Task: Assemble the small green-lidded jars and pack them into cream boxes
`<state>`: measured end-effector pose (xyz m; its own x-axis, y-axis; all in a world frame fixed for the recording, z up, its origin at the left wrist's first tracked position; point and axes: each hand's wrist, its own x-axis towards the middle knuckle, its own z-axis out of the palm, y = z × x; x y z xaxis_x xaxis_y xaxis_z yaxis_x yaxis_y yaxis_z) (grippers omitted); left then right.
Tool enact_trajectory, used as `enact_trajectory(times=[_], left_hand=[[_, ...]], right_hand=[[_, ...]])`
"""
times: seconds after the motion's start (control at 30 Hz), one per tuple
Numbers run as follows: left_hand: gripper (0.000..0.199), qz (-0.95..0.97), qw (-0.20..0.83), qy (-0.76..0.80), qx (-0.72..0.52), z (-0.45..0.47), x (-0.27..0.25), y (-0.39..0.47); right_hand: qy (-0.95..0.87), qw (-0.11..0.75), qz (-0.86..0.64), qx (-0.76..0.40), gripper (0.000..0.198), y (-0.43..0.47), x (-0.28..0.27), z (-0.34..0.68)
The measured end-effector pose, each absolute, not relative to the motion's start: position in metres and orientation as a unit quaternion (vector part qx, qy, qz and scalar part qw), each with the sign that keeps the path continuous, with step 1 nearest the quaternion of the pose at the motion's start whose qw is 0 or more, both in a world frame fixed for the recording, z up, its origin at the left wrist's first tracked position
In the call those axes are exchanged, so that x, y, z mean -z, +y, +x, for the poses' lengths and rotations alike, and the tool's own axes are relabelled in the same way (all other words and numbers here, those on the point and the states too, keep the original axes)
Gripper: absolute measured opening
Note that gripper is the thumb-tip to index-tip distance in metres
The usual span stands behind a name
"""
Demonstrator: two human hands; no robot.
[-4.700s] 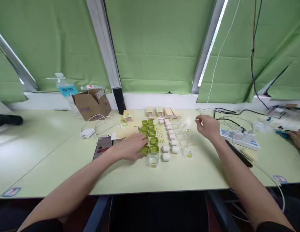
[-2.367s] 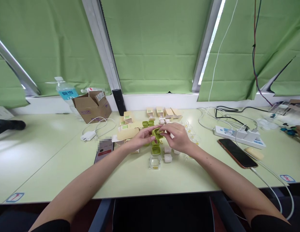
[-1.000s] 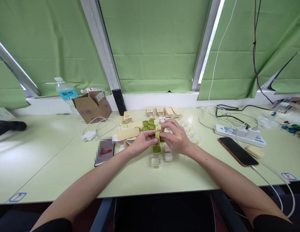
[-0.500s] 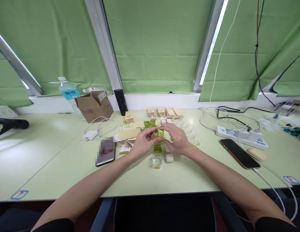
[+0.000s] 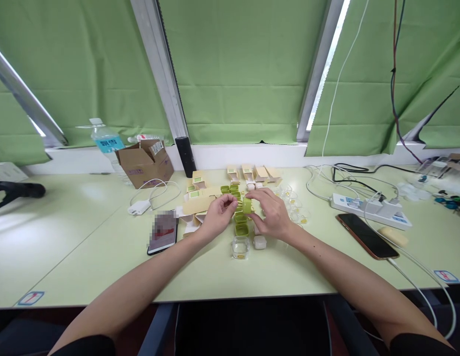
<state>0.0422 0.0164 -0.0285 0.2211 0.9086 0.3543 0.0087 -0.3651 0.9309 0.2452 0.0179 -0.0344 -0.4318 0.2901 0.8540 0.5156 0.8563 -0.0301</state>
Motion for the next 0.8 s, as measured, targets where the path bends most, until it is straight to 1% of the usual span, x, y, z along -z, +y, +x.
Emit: enact_trajectory(times=[0.13,0.27,0.37,0.47,0.57,0.67,0.8], left_hand=[[0.041,0.613,0.528,0.327,-0.489,0.04,0.031,0.021],[0.045,0.556,0.618,0.249,-0.497,0.039,0.034,0.024],[0.051,0.532,0.667,0.195,-0.485,0.038,0.036,0.023],[0.051,0.526,0.698,0.171,-0.455,0.037,0.037,0.022],[0.047,0.51,0.719,0.152,-0.447,0.037,0.037,0.019],[0.045,0.496,0.736,0.13,-0.442,0.038,0.035,0.017],[0.048,0.488,0.741,0.129,-0.443,0.039,0.034,0.016]], right_hand=[[-0.838,0.47,-0.255,0.113,0.041,0.015,0.031,0.244],[-0.839,0.461,-0.265,0.11,0.045,0.009,0.027,0.243],[-0.84,0.447,-0.282,0.121,0.046,0.005,0.027,0.24],[-0.838,0.462,-0.262,0.126,0.045,0.004,0.029,0.237],[-0.822,0.507,-0.217,0.142,0.033,0.005,0.03,0.235],[-0.814,0.514,-0.205,0.176,0.015,0.006,0.03,0.233],[-0.811,0.51,-0.205,0.201,0.009,0.005,0.028,0.232]])
